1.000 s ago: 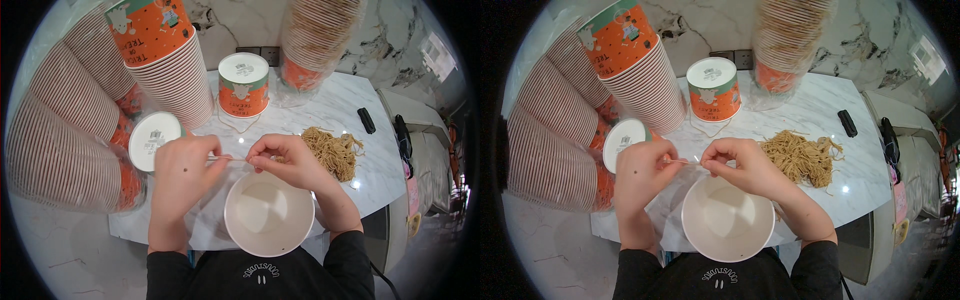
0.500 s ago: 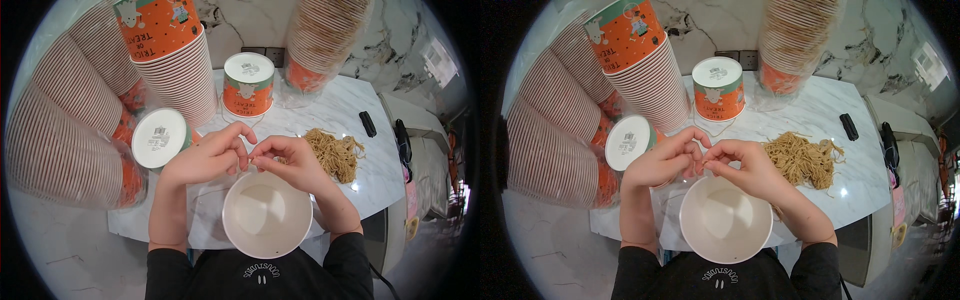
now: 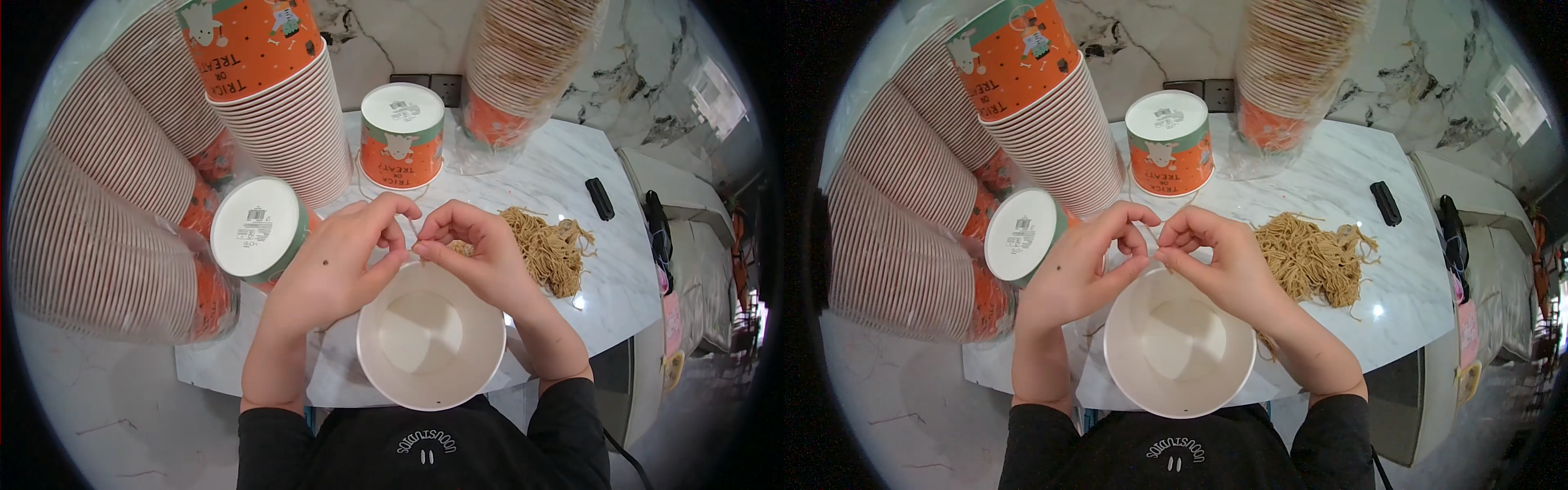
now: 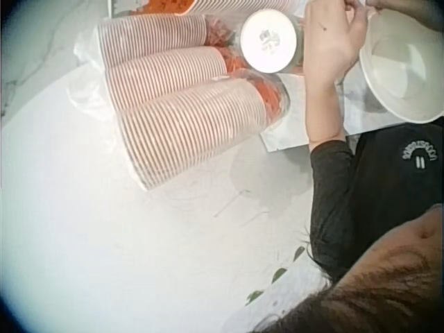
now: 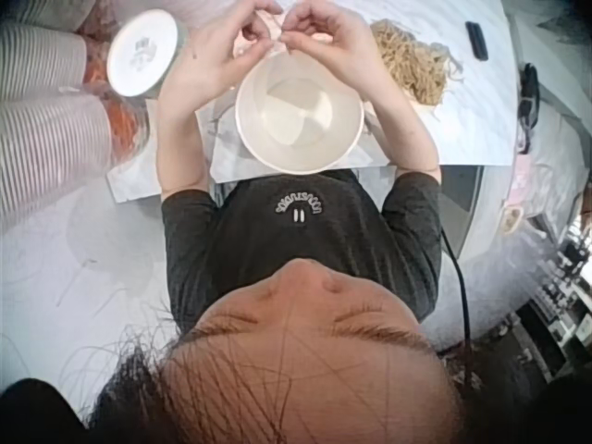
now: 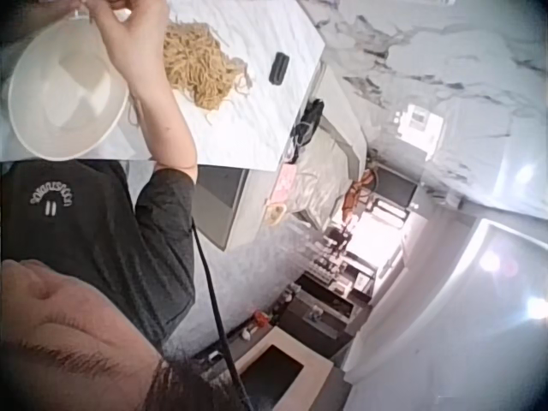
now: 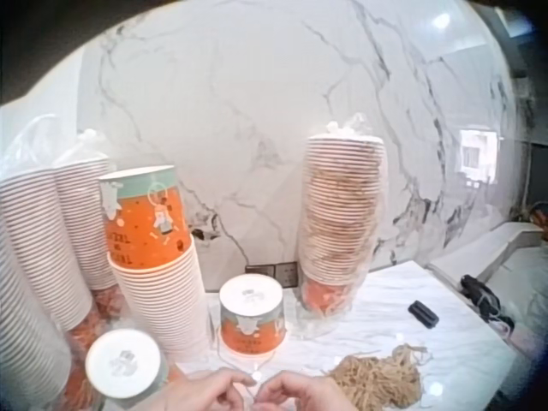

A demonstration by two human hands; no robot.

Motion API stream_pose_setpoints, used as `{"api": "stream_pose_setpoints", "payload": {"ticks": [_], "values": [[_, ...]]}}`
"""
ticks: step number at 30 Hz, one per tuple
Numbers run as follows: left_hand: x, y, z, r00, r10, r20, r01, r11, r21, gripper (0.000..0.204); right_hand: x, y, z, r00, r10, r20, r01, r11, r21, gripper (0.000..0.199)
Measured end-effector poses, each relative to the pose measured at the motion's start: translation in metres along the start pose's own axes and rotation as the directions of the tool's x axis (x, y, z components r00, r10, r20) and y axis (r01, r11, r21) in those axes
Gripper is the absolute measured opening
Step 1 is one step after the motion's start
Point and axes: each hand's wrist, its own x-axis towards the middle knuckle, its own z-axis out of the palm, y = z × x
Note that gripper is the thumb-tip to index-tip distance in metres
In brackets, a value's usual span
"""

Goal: Tying rubber bands around the rims of individual paper bowls from a stack.

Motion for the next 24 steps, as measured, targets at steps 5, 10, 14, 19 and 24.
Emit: {"api": "stream_pose_setpoints", "payload": {"ticks": [5,10,14,19,24], "values": [[0.001,0.008,0.007,0.991,-0.006,-0.135,0.011,0.999,0.042,0.027,-0.001,-0.012,-0.001,0.998,0.067,-0.003,-0.067,0.994,-0.087,0.016],[0.003,0.0,0.013,0.988,-0.103,-0.113,0.101,0.995,-0.018,0.024,-0.002,-0.013,-0.002,0.998,0.063,0.018,-0.06,0.991,-0.123,0.016],[0.003,0.004,0.009,0.98,-0.196,-0.034,0.195,0.98,-0.037,0.023,-0.002,-0.01,-0.003,0.999,0.031,0.023,-0.028,0.99,-0.141,0.016],[0.004,0.002,0.004,0.972,-0.228,0.053,0.234,0.957,-0.174,0.026,0.0,-0.008,-0.003,1.0,0.012,0.025,-0.01,0.997,-0.077,0.017],[0.008,0.001,0.005,0.943,-0.331,0.035,0.33,0.918,-0.221,0.026,-0.001,-0.015,-0.003,0.999,0.024,0.022,-0.021,0.991,-0.131,0.017]]}}
